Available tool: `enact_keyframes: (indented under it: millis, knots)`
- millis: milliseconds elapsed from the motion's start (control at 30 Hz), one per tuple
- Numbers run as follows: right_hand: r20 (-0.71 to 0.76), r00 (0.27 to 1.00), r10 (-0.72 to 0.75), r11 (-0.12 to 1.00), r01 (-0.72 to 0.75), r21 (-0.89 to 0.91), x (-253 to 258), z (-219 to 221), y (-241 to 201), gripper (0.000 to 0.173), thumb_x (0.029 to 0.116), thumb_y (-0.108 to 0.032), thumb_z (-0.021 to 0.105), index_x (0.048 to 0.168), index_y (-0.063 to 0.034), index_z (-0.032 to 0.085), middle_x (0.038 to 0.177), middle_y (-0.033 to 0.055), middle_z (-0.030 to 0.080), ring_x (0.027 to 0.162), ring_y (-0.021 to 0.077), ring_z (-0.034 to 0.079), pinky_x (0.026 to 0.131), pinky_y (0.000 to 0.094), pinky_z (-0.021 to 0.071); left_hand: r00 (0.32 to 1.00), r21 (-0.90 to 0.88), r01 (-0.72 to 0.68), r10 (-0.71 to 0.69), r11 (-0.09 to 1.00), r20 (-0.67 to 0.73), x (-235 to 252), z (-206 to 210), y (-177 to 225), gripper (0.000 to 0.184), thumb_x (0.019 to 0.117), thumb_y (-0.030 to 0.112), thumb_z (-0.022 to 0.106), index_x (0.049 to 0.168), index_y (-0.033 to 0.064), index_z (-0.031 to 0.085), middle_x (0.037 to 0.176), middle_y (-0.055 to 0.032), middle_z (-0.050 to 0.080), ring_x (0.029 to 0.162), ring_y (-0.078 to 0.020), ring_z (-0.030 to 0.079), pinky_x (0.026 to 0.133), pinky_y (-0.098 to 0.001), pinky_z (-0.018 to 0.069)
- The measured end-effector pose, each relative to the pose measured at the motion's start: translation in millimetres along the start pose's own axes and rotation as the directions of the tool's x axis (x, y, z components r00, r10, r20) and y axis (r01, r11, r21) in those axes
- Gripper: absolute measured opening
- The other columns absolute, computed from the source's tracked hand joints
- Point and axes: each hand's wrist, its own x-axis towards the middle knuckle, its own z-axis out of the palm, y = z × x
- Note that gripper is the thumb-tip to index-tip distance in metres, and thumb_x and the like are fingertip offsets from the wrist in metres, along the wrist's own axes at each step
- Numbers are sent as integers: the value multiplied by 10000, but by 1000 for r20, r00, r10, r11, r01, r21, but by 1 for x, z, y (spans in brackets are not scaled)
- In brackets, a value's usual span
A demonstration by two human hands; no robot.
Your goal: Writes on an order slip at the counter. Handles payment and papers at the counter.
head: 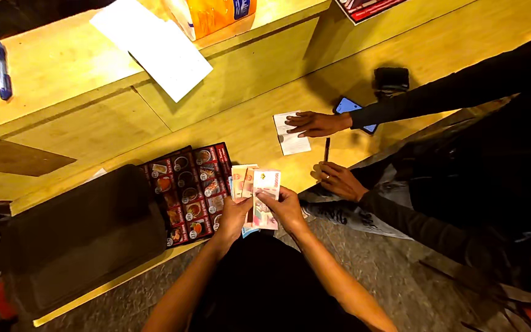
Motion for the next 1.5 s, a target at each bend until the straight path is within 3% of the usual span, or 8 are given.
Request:
enact_keyframes:
  millis: [167, 367, 567, 767, 967, 1200, 1400, 1500]
  knots:
    - [-208, 978, -21, 1000, 22, 2, 1, -15, -17, 237, 959, -99, 695, 1134, 50, 634, 895, 108, 726, 777, 172, 723, 722, 356, 634, 999, -38, 10, -11, 999, -34, -3, -6, 3, 241, 973, -19, 609, 1200, -85, 564, 963, -139, 736, 861, -201, 738, 813, -368, 632]
    - [29, 999, 16, 999, -15, -39, -9, 9, -17, 167, 925, -76, 731, 1055, 27, 705, 866, 84, 757, 757, 145, 738, 714, 325, 639, 998, -12, -9, 9, 1000, -55, -5, -6, 2, 292, 889, -76, 695, 1162, -82, 593, 957, -135, 740, 850, -186, 739, 783, -351, 634]
    - [-178, 977, -117, 991, 104, -82, 0, -3, -18, 163, 957, -88, 688, 1057, 38, 663, 825, 71, 727, 688, 123, 702, 651, 307, 620, 997, -12, 4, -5, 1000, -80, -6, -14, 5, 257, 963, 15, 645, 1193, -80, 579, 992, -149, 725, 888, -203, 733, 822, -369, 629]
    - [51, 999, -19, 1000, 19, -14, -8, 16, -18, 149, 930, -68, 722, 1043, 29, 711, 859, 90, 759, 751, 152, 738, 709, 332, 639, 996, -18, -21, 19, 1000, -84, -10, -12, 6, 263, 896, -89, 668, 1151, -73, 604, 942, -122, 742, 833, -178, 737, 770, -351, 633]
    - [-172, 976, -134, 989, 122, -79, 2, 3, -17, 180, 966, -87, 677, 1097, 35, 653, 862, 71, 727, 726, 117, 704, 682, 299, 619, 997, -18, -24, 23, 1000, -71, -8, -20, 3, 304, 970, 13, 646, 1239, -94, 554, 1041, -160, 719, 919, -210, 734, 842, -371, 631]
    - [79, 997, 4, 1000, -2, -26, -10, 21, -15, 170, 929, -73, 727, 1065, 27, 706, 881, 97, 759, 776, 160, 742, 727, 339, 641, 994, 7, -44, 45, 999, -96, -13, -19, 4, 261, 909, -71, 668, 1160, -61, 597, 949, -103, 739, 849, -162, 735, 778, -341, 634]
    - [-169, 982, -79, 997, 74, -31, -1, 8, -14, 213, 973, -80, 665, 1136, 49, 619, 869, 87, 722, 719, 142, 709, 670, 322, 627, 997, -21, -9, 7, 1000, -70, -12, -25, 3, 278, 962, 18, 666, 1207, -75, 573, 994, -132, 729, 884, -188, 731, 828, -349, 625]
    - [-100, 994, -43, 999, 44, 3, -5, 7, -20, 205, 954, -66, 692, 1124, 35, 638, 870, 92, 737, 721, 155, 720, 663, 326, 629, 996, -36, -11, 7, 999, -92, -13, -27, 4, 276, 932, -32, 684, 1180, -85, 574, 951, -136, 750, 833, -192, 748, 797, -347, 637]
